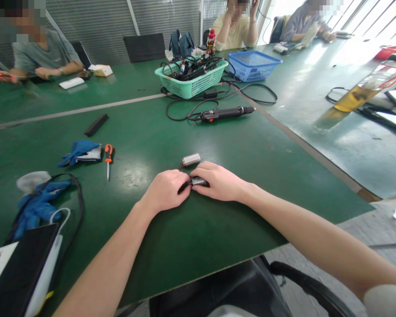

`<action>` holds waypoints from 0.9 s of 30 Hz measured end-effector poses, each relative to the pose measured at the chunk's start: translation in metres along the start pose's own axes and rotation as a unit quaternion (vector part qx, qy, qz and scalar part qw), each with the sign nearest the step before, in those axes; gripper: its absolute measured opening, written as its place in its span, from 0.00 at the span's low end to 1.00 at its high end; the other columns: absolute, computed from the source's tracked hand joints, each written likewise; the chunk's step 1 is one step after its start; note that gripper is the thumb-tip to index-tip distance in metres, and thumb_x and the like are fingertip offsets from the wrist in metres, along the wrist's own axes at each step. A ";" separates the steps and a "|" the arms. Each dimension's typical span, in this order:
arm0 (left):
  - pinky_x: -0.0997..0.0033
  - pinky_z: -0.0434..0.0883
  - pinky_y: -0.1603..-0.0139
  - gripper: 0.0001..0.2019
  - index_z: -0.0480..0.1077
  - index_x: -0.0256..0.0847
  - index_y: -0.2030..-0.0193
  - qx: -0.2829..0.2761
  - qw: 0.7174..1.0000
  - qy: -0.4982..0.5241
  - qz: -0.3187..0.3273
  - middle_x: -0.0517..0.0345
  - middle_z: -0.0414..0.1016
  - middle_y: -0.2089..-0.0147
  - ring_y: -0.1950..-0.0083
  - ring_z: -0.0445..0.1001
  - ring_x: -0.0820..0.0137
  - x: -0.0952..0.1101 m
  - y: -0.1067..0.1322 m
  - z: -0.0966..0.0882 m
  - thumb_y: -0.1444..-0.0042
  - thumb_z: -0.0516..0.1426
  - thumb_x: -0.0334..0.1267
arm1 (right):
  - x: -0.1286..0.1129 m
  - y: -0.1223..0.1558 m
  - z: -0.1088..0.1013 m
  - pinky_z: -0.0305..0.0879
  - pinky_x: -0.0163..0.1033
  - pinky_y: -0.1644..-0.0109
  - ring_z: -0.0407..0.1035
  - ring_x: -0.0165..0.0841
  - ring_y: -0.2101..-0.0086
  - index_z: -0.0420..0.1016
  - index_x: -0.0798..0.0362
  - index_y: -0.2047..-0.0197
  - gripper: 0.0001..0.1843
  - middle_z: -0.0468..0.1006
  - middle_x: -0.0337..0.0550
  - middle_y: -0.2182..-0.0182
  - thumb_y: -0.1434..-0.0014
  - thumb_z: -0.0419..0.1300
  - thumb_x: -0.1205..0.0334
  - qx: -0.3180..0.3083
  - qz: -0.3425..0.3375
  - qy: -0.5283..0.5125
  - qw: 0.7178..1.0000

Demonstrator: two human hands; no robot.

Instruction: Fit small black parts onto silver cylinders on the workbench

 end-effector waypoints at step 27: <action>0.66 0.67 0.64 0.07 0.69 0.39 0.66 0.002 1.000 0.000 -0.006 0.55 0.73 0.67 0.67 0.70 0.68 -0.001 0.000 0.000 0.38 0.53 0.35 | 0.002 0.001 0.001 0.68 0.46 0.48 0.70 0.41 0.54 0.75 0.53 0.51 0.11 0.77 0.49 0.57 0.37 0.60 0.63 0.001 0.002 0.002 1.000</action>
Point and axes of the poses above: each hand's wrist, its own y-axis away from the middle knuckle, its own z-axis out of the palm, x = y × z, the point moved 7 cm from there along -y, towards the middle knuckle
